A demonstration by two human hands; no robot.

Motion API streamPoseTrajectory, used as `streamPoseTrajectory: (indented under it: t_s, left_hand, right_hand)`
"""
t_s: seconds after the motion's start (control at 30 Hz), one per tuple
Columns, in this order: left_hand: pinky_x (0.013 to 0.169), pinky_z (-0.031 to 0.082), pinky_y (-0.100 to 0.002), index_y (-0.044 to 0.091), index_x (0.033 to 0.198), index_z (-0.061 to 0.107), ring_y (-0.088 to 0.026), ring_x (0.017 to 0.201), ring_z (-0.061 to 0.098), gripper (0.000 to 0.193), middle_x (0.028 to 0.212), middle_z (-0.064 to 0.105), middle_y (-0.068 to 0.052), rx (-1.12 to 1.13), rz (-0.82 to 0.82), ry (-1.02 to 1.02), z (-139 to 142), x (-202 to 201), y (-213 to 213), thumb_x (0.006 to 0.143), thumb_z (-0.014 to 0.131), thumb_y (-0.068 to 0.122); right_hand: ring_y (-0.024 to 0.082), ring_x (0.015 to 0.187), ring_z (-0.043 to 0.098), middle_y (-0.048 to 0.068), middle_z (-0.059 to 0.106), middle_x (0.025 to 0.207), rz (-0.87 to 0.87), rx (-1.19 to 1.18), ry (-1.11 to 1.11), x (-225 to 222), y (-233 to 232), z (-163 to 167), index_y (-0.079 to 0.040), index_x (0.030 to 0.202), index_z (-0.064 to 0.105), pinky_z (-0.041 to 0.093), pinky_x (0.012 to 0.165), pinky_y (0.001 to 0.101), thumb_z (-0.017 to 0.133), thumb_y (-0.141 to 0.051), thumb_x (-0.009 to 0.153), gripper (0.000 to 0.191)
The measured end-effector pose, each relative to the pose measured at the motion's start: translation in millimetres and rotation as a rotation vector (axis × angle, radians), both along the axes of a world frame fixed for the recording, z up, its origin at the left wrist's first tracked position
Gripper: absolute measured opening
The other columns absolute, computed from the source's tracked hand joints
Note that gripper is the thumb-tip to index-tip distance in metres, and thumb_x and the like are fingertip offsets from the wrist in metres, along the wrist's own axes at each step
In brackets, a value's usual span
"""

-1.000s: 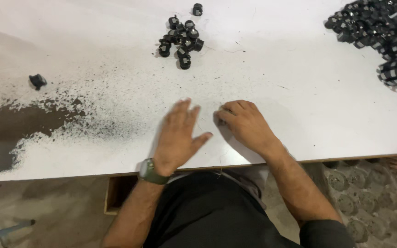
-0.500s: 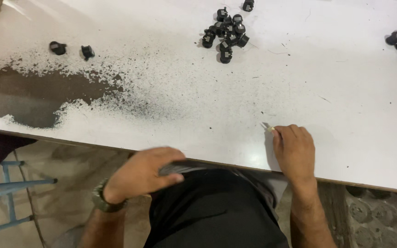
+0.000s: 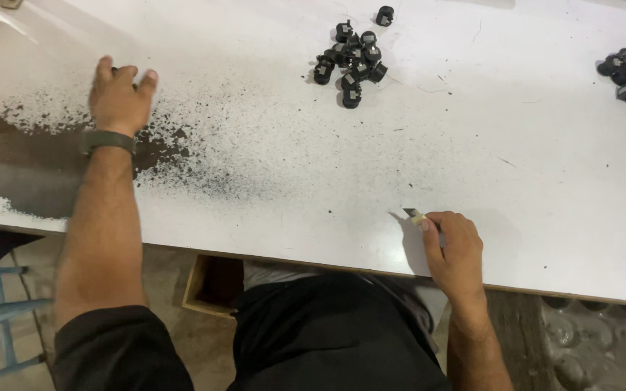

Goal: The person sits at a white workbench assembling omni wheels, pressing black rubber rollers into the holes of a wheel hub one at a time and using a small blade to seat or trim each roller. Completed wheel hubs are set aside on the table as more rollers are attached.

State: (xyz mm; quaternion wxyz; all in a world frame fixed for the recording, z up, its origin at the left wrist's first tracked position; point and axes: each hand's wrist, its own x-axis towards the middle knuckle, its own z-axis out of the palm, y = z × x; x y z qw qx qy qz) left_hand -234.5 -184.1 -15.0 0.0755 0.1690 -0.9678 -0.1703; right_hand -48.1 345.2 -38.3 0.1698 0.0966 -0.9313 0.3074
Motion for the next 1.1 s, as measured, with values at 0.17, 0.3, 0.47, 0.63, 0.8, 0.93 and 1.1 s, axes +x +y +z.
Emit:
streamPoseTrajectory:
  t_s: [0.17,0.3,0.47,0.63,0.8,0.93,1.1]
  left_hand:
    - [0.122,0.025,-0.055,0.004,0.151,0.048,-0.04,0.15,0.031,0.059,0.166,0.029,-0.022,-0.014,-0.369,0.001,-25,29,103,0.107,0.052,0.043]
    - [0.121,0.02,-0.053,0.002,0.15,0.043,-0.036,0.151,0.026,0.066,0.164,0.026,-0.021,-0.087,-0.736,-0.102,-18,87,202,0.102,0.052,0.046]
    - [0.118,0.017,-0.059,0.006,0.148,0.043,-0.036,0.15,0.022,0.07,0.162,0.025,-0.021,-0.045,-0.931,-0.111,2,134,281,0.095,0.06,0.05]
    - [0.114,0.024,-0.06,0.002,0.145,0.049,-0.043,0.144,0.031,0.084,0.155,0.035,-0.026,0.111,-0.88,0.218,-1,163,297,0.08,0.077,0.046]
    - [0.12,0.026,-0.062,0.003,0.13,0.059,-0.036,0.139,0.045,0.064,0.133,0.057,-0.016,0.099,-0.668,0.363,-20,191,285,0.082,0.084,0.037]
    - [0.119,0.025,-0.063,0.003,0.123,0.063,-0.033,0.133,0.049,0.054,0.125,0.063,-0.015,0.058,-0.686,0.365,-28,194,289,0.083,0.081,0.034]
    - [0.12,0.021,-0.064,0.007,0.111,0.067,-0.029,0.127,0.056,0.032,0.11,0.068,-0.006,-0.045,-0.692,0.438,-16,186,311,0.087,0.076,0.025]
  right_hand:
    - [0.029,0.085,0.062,0.011,0.069,0.09,-0.004,-0.077,0.009,1,8,-11,-0.003,0.101,0.068,0.049,0.077,0.0411,0.065,-0.01,0.1,0.008]
    - [0.027,0.085,0.066,0.011,0.072,0.092,-0.036,-0.227,-0.054,3,15,-13,-0.002,0.105,0.069,0.052,0.075,0.0381,0.064,-0.011,0.101,0.011]
    - [0.022,0.083,0.07,0.007,0.072,0.093,-0.087,-0.364,-0.065,14,13,-6,-0.003,0.111,0.067,0.055,0.075,0.0362,0.064,-0.014,0.101,0.015]
    - [0.026,0.083,0.062,0.006,0.068,0.091,0.001,0.007,0.097,20,13,-3,-0.008,0.105,0.068,0.048,0.078,0.0411,0.074,-0.011,0.091,0.016]
    - [0.026,0.089,0.058,0.006,0.066,0.094,0.043,0.04,0.084,19,17,-3,-0.008,0.104,0.067,0.043,0.082,0.0426,0.079,-0.011,0.087,0.021]
    - [0.029,0.107,0.059,0.005,0.066,0.099,0.08,0.034,0.131,20,16,0,-0.008,0.102,0.066,0.042,0.097,0.0476,0.075,-0.004,0.084,0.021]
    - [0.031,0.12,0.058,0.009,0.066,0.11,0.094,-0.028,0.156,21,22,-3,-0.008,0.102,0.065,0.038,0.113,0.0535,0.071,0.002,0.085,0.021]
